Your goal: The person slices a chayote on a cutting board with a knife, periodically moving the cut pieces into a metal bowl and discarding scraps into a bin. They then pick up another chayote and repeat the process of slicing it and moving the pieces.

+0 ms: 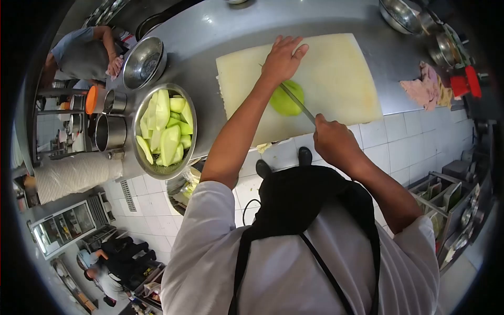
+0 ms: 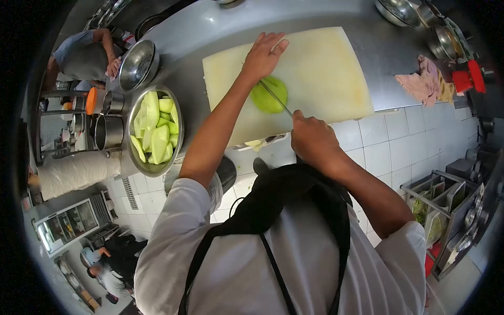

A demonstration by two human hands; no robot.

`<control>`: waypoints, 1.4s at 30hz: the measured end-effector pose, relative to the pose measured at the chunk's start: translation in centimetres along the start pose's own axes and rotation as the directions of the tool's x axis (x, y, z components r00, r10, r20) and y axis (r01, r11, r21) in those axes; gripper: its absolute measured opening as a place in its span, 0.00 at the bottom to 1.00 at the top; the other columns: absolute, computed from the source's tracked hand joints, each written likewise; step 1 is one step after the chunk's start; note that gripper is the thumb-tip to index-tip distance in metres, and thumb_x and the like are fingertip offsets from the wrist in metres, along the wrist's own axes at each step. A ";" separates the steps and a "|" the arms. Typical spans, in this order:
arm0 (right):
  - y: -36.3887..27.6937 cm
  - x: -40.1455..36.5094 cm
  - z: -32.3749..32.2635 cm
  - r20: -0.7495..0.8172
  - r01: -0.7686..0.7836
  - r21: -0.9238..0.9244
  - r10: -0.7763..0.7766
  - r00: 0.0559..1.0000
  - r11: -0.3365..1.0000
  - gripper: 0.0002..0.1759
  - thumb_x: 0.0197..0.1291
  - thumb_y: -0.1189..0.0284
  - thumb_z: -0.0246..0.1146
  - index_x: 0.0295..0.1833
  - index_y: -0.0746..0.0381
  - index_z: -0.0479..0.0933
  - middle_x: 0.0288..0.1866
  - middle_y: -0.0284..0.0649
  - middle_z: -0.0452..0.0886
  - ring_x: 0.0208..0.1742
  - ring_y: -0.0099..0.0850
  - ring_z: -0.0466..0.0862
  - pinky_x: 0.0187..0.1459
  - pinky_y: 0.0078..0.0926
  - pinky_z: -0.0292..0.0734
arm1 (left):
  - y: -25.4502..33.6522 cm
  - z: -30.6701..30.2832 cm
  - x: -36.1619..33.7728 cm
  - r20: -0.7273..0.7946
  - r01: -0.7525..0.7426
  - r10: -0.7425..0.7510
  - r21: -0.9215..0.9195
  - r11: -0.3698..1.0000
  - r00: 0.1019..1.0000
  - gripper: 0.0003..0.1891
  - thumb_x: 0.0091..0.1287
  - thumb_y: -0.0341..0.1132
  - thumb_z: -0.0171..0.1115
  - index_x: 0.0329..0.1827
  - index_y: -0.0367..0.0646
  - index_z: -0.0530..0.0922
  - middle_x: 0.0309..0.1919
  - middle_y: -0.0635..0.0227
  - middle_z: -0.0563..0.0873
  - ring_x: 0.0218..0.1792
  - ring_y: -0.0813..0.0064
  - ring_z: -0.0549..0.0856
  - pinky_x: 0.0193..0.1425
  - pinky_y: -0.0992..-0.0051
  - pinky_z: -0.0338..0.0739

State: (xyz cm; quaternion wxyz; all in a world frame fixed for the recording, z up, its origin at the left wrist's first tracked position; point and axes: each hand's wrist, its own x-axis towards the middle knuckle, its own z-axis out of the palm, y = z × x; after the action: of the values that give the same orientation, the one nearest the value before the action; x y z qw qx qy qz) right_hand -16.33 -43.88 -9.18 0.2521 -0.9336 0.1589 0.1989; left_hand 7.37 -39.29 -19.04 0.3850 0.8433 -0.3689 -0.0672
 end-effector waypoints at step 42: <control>10.6 0.9 1.4 0.195 -0.166 0.571 0.064 0.979 0.804 0.18 0.75 0.61 0.54 0.50 0.69 0.72 0.27 0.42 0.78 0.19 0.31 0.79 0.20 0.32 0.76 | 0.9 -5.1 -17.7 -0.348 0.358 -0.347 -0.036 0.933 0.871 0.21 0.64 0.35 0.74 0.60 0.36 0.85 0.55 0.49 0.89 0.51 0.60 0.90 0.58 0.67 0.82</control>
State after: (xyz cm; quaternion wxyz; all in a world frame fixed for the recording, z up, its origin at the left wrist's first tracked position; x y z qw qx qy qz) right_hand -20.19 -52.06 -15.02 0.5265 -0.7795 0.2471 0.2326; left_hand -3.84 -24.64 -17.88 0.4129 0.9004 -0.1360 0.0197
